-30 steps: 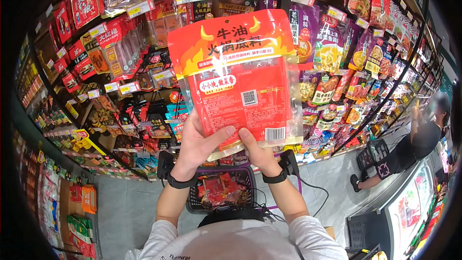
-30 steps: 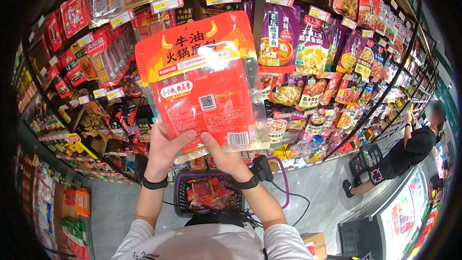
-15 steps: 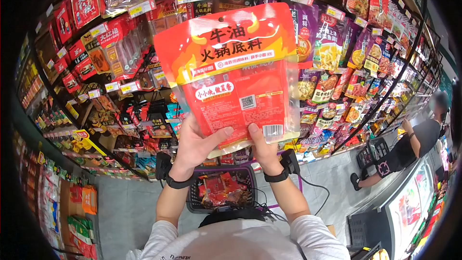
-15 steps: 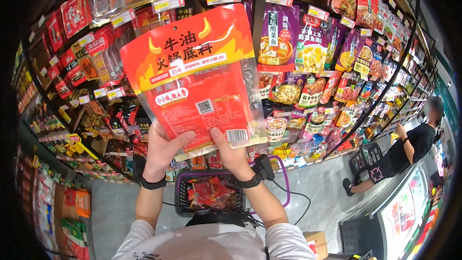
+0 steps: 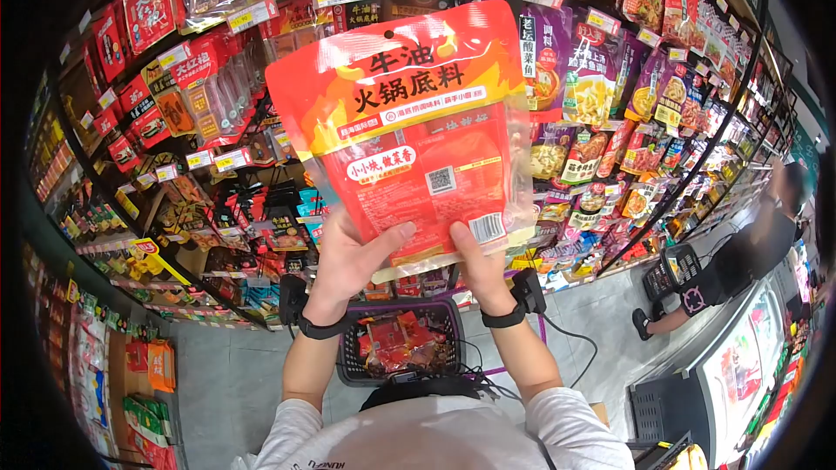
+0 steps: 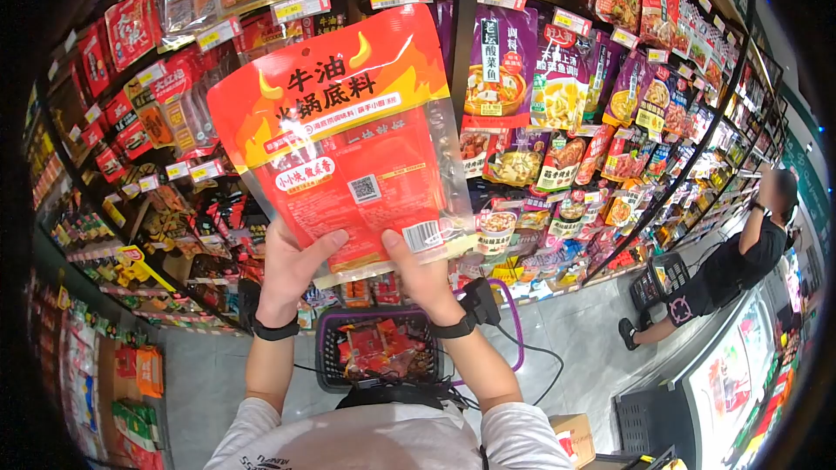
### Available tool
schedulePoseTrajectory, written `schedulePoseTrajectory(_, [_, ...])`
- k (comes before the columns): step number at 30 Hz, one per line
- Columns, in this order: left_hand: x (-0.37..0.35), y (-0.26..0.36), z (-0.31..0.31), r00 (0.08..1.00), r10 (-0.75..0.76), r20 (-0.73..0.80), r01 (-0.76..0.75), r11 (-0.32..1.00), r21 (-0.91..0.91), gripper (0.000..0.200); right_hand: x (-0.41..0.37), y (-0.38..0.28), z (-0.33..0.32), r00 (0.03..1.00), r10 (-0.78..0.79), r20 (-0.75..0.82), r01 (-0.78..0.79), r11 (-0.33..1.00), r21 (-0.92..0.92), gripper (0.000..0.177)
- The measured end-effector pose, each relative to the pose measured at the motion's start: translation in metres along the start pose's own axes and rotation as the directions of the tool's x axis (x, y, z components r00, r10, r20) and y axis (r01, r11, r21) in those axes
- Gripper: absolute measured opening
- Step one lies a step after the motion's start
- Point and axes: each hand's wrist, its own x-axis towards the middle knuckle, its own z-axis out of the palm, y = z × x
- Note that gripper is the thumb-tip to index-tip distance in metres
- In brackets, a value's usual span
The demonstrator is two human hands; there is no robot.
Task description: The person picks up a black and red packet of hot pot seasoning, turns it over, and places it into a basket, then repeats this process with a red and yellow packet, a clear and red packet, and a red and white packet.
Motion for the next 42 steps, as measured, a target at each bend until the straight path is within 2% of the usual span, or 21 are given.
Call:
schedulePoseTrajectory(3, [0.002,0.002,-0.008,1.0,0.015,-0.005,-0.015,1.0,-0.002,0.028,0.008,-0.014,-0.005,0.999,-0.05,0.008,0.048,0.981,0.188,0.055])
schedulePoseTrajectory(4, [0.001,0.002,-0.01,1.0,0.013,-0.005,-0.013,1.0,-0.004,0.028,0.01,-0.016,-0.009,1.0,-0.003,-0.007,0.005,0.977,0.213,0.058])
schedulePoseTrajectory(7, [0.0,0.004,-0.012,1.0,0.005,0.002,-0.005,1.0,0.002,0.03,0.015,-0.018,-0.02,0.999,0.032,-0.026,-0.027,0.99,0.142,0.027])
schedulePoseTrajectory(9, [0.001,0.004,-0.012,1.0,-0.005,-0.011,0.005,1.0,-0.017,0.033,0.016,-0.021,-0.015,0.998,-0.005,-0.06,0.009,0.998,0.059,0.023])
schedulePoseTrajectory(14, [0.004,-0.001,-0.017,1.0,-0.017,0.013,0.017,0.999,-0.046,0.036,0.015,-0.023,-0.007,0.995,0.012,-0.101,-0.008,0.999,0.044,0.028])
schedulePoseTrajectory(23, [0.004,-0.001,-0.019,1.0,-0.005,0.008,0.006,0.999,-0.044,0.035,0.016,-0.02,-0.011,0.997,0.007,-0.077,-0.006,1.0,0.011,0.03])
schedulePoseTrajectory(26, [0.005,0.0,-0.02,1.0,-0.003,0.008,0.003,0.999,-0.038,0.035,0.015,-0.016,-0.021,1.0,0.008,-0.013,-0.009,0.999,-0.033,0.03])
schedulePoseTrajectory(29, [0.005,-0.001,-0.025,1.0,0.013,0.008,-0.013,1.0,-0.021,0.034,0.016,-0.024,-0.022,0.999,0.002,0.046,-0.006,0.995,0.095,0.033])
schedulePoseTrajectory(32, [0.006,0.0,-0.032,0.999,0.014,0.034,-0.014,1.0,0.018,0.035,0.024,-0.025,-0.044,0.969,-0.002,0.245,-0.03,0.992,0.125,0.038])
schedulePoseTrajectory(35, [0.005,0.0,-0.038,0.999,0.001,0.035,-0.003,0.999,0.04,0.036,0.026,-0.038,-0.055,0.943,0.028,0.331,0.001,0.996,-0.087,0.04])
schedulePoseTrajectory(36, [0.005,-0.001,-0.04,1.0,-0.004,0.023,0.003,0.999,0.038,0.036,0.025,-0.047,-0.055,0.927,0.052,0.371,-0.034,0.998,-0.055,0.038])
schedulePoseTrajectory(39, [0.007,-0.002,-0.044,0.998,-0.021,0.054,0.02,0.999,0.031,0.036,0.034,-0.059,-0.052,0.883,0.134,0.449,0.029,0.941,-0.337,0.035])
schedulePoseTrajectory(40, [0.007,-0.003,-0.044,0.997,-0.029,0.076,0.026,0.999,0.029,0.036,0.035,-0.055,-0.049,0.89,0.116,0.441,0.065,0.925,-0.375,0.031])
schedulePoseTrajectory(42, [0.007,-0.006,-0.04,0.994,-0.02,0.109,0.016,0.999,0.042,0.036,0.031,-0.06,-0.033,0.903,0.184,0.388,-0.025,0.925,-0.38,0.03])
